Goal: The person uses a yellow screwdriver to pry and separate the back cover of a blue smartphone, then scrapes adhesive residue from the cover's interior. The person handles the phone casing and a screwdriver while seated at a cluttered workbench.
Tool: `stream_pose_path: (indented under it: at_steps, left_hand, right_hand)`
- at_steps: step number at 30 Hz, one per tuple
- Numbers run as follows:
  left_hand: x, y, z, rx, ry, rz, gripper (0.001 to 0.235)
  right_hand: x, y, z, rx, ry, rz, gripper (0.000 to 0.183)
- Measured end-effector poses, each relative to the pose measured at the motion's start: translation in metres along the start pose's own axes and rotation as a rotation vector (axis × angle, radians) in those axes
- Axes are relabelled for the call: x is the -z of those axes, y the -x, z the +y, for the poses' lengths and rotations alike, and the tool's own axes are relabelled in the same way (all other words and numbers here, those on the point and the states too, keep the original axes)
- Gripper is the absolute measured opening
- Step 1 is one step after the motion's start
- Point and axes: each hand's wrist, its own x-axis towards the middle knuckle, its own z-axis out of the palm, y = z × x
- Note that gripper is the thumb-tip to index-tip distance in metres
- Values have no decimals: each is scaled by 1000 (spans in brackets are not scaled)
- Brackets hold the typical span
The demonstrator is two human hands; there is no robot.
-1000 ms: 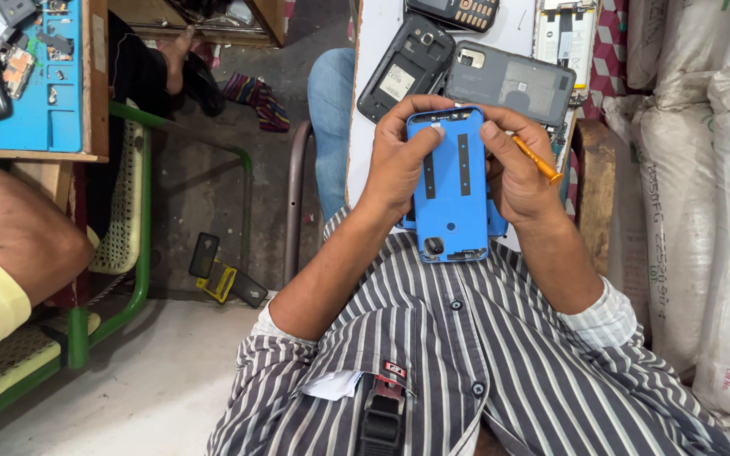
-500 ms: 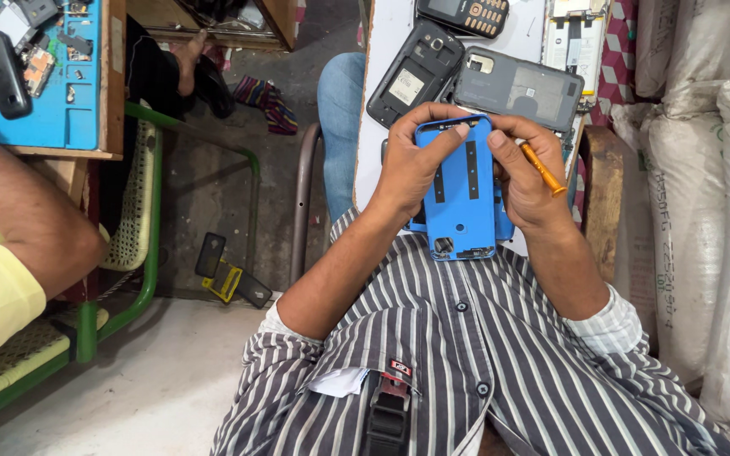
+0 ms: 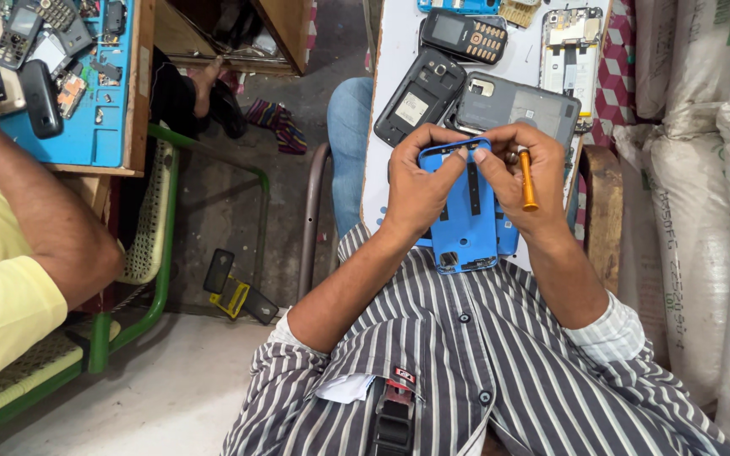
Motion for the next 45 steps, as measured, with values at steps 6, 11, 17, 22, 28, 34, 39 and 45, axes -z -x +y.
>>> stream_pose_path:
  at_steps: [6,11,17,22,28,34,39,45]
  left_hand:
    - [2,1,-7,13,33,-19,8]
    - [0,0,-11,-40,39,-40,11]
    - [3,4,-9,19,-95,-44,13]
    - [1,3,-9,38,-9,-48,13]
    - [2,3,-19,73,101,-49,13]
    - [17,-15,-19,128,243,201,17]
    - [55,-32,-31,-26,76,405,31]
    - [99,-31,-29,52,534,408,33]
  right_hand:
    - [3,-2,5,-8,-14,-8,16]
    - [3,-6,6,-18,25,32,14]
    - [-1,-4,10,-36,-56,66,6]
    - [-2,-3,14,-29,-80,70,5]
    - [-1,2,17,-47,31,85,9]
    - [8,15,18,-93,17,-40,20]
    - [37,46,54,-68,-10,-78,27]
    - [90,39,59,-97,-423,298,35]
